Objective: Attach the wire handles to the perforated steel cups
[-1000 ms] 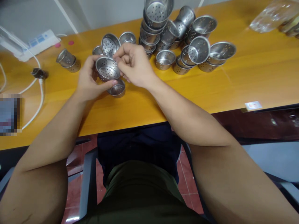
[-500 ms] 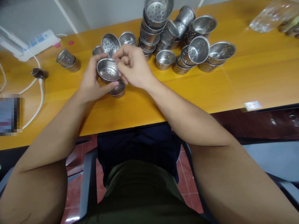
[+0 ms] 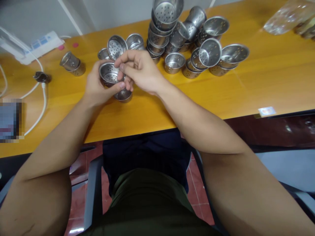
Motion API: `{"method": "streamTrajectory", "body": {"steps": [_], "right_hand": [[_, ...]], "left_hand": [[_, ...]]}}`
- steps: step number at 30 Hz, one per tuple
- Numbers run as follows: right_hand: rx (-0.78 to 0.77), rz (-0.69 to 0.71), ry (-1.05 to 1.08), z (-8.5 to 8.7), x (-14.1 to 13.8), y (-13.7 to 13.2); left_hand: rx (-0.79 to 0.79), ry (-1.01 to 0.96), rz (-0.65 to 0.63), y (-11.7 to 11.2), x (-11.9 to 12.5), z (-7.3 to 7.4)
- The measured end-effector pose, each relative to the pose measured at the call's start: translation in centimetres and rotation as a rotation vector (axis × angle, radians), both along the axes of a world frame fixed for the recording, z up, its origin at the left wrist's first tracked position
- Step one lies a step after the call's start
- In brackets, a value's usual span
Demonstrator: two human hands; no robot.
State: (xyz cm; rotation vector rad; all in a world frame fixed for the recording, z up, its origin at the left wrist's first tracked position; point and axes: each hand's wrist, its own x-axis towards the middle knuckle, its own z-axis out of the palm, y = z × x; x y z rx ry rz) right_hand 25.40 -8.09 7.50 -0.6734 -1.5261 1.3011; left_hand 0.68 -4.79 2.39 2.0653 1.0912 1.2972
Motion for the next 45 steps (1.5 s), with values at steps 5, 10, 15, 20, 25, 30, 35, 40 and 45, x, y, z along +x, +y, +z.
{"method": "streamTrajectory", "body": {"steps": [5,10,15,20,25,30,35,40,45], "right_hand": [[-0.029,0.025,-0.059,0.5,0.4,0.0],[-0.012,0.043,-0.056,0.6,0.6,0.0],[0.016,0.064,-0.014,0.3,0.2,-0.2],[0.016,0.036,-0.047,0.5,0.1,-0.8],[0.147,0.153,-0.086,1.2,1.2,-0.8],[0.278,0.135,-0.215,0.9,2.0,-0.2],[0.270,0.097,-0.244,0.5,1.5,-0.3],[0.168,0.063,-0.276,0.9,0.9,-0.9],[0.134,0.035,-0.272,0.9,0.7,-0.8]], "left_hand": [[0.047,-0.054,-0.150,2.0,-0.5,-2.1],[0.058,0.036,-0.200,1.4,-1.0,-1.6],[0.113,-0.047,-0.226,0.3,-0.3,-1.3],[0.141,-0.070,-0.194,1.5,-0.1,-2.7],[0.122,-0.048,-0.196,2.5,-1.0,-3.1],[0.086,-0.040,-0.196,2.0,-1.4,-2.1],[0.055,0.022,-0.179,1.1,-1.5,-0.5],[0.016,-0.023,-0.108,0.5,-0.5,0.2],[0.041,0.014,-0.106,0.3,-0.3,0.3]]}}
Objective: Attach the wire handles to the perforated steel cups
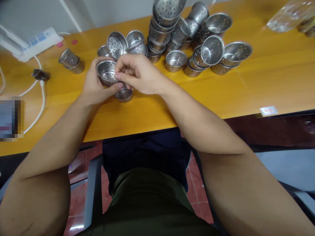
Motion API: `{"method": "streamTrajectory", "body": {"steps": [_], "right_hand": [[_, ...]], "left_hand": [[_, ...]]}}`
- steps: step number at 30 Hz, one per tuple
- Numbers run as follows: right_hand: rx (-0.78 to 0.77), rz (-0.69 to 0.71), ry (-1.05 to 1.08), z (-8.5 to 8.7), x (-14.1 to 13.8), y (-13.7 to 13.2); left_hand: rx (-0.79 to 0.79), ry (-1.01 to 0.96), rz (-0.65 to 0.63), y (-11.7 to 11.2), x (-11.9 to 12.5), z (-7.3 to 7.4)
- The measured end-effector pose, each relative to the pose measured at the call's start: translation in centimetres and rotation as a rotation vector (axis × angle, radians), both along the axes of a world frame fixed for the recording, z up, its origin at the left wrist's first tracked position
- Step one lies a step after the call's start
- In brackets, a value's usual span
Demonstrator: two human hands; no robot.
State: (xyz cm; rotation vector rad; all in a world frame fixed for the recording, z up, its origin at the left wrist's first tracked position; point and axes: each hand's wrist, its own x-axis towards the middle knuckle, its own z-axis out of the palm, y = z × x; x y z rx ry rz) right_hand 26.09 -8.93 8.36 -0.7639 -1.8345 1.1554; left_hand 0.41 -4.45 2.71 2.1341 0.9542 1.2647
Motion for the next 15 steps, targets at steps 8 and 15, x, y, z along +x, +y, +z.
{"method": "streamTrajectory", "body": {"steps": [8,15], "right_hand": [[0.031,0.022,0.015,-0.9,0.1,0.7],[0.035,0.023,0.006,-1.2,0.1,0.9]], "left_hand": [[0.008,-0.002,-0.012,0.7,-0.5,-0.5],[0.014,0.022,-0.022,0.4,-0.4,-0.3]]}}
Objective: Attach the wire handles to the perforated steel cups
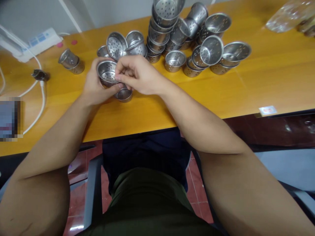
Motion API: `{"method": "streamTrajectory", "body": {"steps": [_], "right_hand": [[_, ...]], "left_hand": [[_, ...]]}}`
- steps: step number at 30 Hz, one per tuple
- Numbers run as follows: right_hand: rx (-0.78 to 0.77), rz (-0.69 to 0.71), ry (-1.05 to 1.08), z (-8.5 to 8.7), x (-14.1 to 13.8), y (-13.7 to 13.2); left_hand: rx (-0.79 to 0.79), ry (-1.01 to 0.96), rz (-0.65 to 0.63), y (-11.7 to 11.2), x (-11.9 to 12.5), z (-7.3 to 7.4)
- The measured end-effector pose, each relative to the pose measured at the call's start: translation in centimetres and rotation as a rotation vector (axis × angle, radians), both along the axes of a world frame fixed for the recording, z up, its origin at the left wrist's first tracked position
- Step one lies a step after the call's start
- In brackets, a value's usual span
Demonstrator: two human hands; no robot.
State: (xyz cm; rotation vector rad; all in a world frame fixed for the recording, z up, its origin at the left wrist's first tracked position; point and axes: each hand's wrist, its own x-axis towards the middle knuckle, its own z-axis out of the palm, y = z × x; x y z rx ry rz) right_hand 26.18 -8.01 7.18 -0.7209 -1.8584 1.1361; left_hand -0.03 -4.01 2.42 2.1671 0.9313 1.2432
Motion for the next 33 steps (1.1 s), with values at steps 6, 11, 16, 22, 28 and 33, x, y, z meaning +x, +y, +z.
{"method": "streamTrajectory", "body": {"steps": [6,11,16,22,28,33], "right_hand": [[0.014,-0.004,0.010,-0.1,-0.2,-0.1],[0.022,0.004,0.008,0.0,0.0,-0.1],[0.004,0.014,0.003,0.3,0.2,-0.2],[-0.023,0.011,-0.016,0.6,0.1,-0.3],[-0.056,0.025,-0.005,1.0,0.2,-0.6],[0.020,-0.061,-0.011,1.0,0.2,-0.7]], "left_hand": [[0.016,-0.022,0.005,0.5,-0.2,-0.6],[0.005,-0.016,-0.019,0.9,-0.4,-0.9],[-0.027,-0.027,-0.025,0.6,-0.2,-0.7],[-0.025,-0.010,-0.050,0.7,-0.1,-0.8],[-0.018,0.001,-0.022,0.0,0.2,-0.1],[-0.038,-0.039,0.033,-0.2,0.3,0.4]]}}
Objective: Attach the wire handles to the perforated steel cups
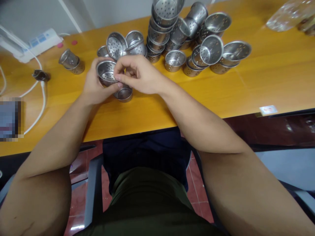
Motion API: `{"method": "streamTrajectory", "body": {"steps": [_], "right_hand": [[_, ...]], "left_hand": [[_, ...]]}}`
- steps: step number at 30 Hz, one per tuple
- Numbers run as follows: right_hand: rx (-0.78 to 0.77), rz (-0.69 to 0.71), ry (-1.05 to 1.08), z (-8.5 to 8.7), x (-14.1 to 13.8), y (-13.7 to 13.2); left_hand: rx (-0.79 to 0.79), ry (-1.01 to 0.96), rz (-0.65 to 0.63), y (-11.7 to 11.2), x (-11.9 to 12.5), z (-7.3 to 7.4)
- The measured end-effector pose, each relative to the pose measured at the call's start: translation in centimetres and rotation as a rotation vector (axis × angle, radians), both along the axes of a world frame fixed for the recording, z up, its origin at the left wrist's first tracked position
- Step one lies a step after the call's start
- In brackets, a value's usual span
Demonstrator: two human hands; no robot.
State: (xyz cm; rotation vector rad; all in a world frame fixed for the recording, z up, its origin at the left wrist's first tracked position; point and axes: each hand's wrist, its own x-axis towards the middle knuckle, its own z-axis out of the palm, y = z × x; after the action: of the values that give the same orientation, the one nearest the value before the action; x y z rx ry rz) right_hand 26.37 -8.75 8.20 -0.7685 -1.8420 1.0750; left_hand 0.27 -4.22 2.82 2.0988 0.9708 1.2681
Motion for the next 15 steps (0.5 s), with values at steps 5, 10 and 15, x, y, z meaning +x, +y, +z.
{"method": "streamTrajectory", "body": {"steps": [5,10,15], "right_hand": [[0.112,-0.115,-0.022,0.0,0.2,0.0],[0.156,-0.009,-0.071,-1.1,0.4,0.9],[0.224,-0.001,-0.112,-2.0,0.5,1.2]], "left_hand": [[0.039,-0.017,0.046,0.8,-0.5,-0.5],[0.053,0.027,0.014,1.1,-1.3,-1.0],[0.168,0.012,-0.031,1.3,-3.0,0.1]]}}
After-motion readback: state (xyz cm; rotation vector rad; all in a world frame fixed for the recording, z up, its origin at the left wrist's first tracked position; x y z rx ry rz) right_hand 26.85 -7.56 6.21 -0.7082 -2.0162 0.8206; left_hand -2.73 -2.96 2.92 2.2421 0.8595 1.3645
